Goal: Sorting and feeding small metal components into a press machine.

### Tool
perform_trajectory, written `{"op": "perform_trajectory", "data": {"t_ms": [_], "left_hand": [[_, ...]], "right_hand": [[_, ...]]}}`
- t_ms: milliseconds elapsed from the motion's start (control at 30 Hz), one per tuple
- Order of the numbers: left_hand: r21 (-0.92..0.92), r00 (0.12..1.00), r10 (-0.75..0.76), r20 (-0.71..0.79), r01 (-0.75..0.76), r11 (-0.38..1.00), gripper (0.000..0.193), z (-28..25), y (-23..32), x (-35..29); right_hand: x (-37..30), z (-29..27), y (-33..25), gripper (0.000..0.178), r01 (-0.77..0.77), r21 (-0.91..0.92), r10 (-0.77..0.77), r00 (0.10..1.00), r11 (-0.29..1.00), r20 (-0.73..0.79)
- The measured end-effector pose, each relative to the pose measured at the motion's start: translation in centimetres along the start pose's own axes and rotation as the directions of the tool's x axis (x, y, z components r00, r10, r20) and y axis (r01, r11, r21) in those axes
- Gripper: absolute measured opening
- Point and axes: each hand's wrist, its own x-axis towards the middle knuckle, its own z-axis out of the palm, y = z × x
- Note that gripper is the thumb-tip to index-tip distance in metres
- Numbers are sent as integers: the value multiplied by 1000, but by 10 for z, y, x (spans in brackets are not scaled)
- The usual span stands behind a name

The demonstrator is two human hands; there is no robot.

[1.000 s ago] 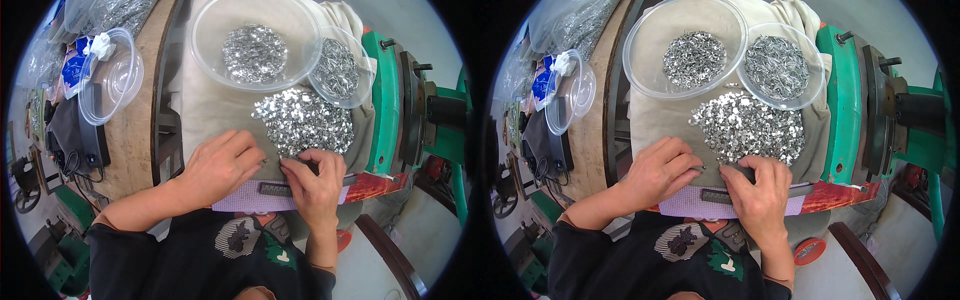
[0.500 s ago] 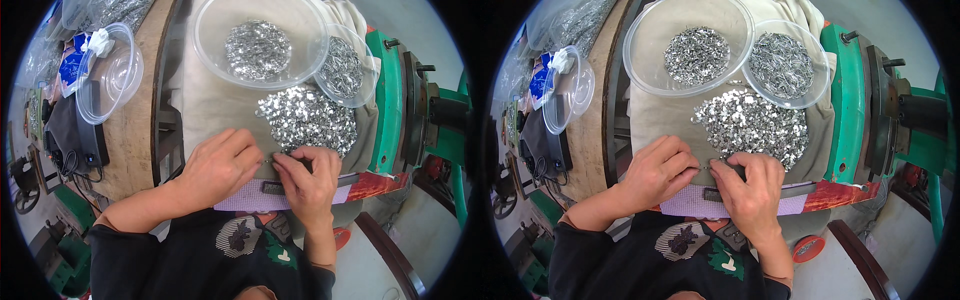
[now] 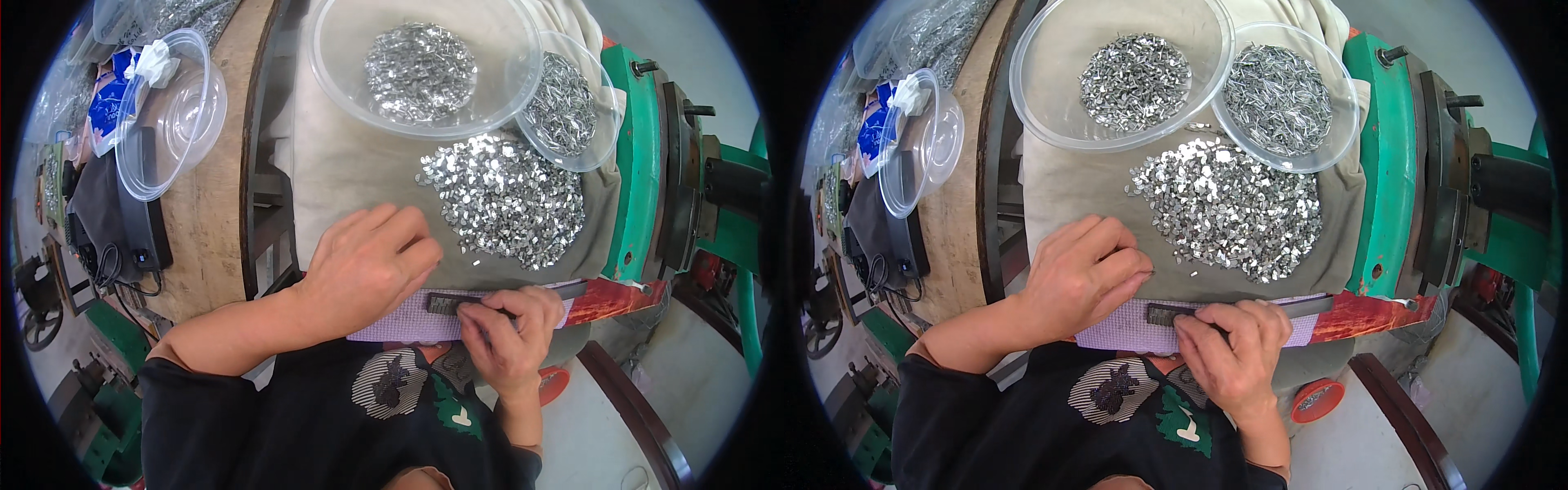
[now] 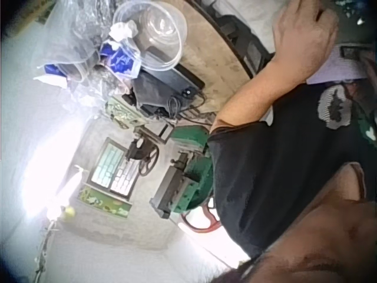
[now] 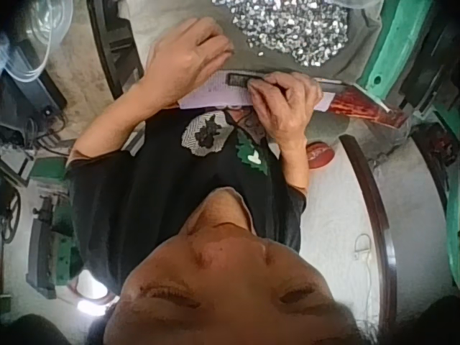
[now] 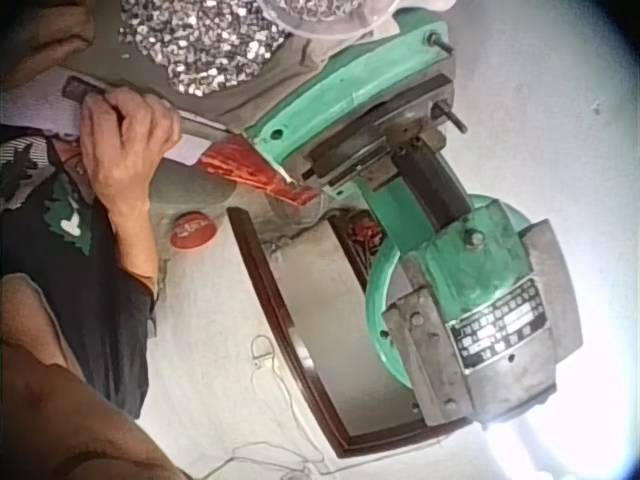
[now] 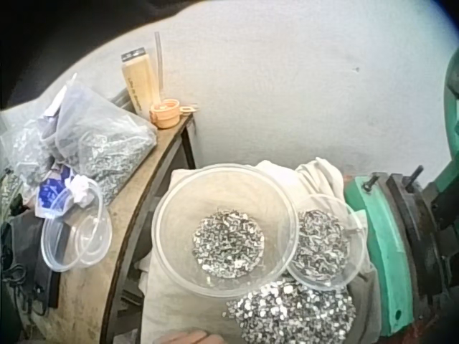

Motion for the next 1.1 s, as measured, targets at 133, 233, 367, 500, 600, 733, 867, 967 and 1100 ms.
{"op": "perform_trajectory", "data": {"t_ms": [133, 233, 367, 500, 600, 733, 867, 967, 1100], "left_hand": [[9, 1000, 12, 8, -12, 1000, 18, 1, 0, -2], [-37, 1000, 17, 5, -17, 999, 18, 0, 4, -7], [-47, 999, 20, 29, -18, 999, 19, -4, 15, -13], [-77, 1000, 4, 29, -2, 997, 18, 1, 22, -21], [-82, 999, -11, 38, 14, 997, 18, 5, 24, -25], [-75, 998, 1, 56, 4, 997, 17, 9, 22, -25], [-67, 998, 3, 67, 2, 998, 16, 10, 24, -25], [-64, 996, 4, 88, 2, 998, 19, 8, 24, -27], [-99, 994, -12, 112, 23, 995, 18, 7, 23, -29]], "right_hand": [[-2, 0, 1, 25, 5, 18, -5, 1000, 1000, 26], [7, 1, 9, 24, -8, 7, 8, 1000, 1000, -22], [21, 4, 17, 23, -38, -28, 36, 997, 999, -74], [27, 7, 17, 22, -22, -62, 19, 998, 998, -55], [24, 5, 18, 21, -20, -57, 18, 999, 998, -33], [24, 4, 18, 19, -63, -27, 62, 997, 998, -40], [25, 8, 17, 18, -35, -49, 33, 999, 998, -40], [26, 8, 16, 18, -35, -44, 33, 999, 998, -36], [25, 7, 14, 19, -47, -57, 45, 998, 997, -34]]}}
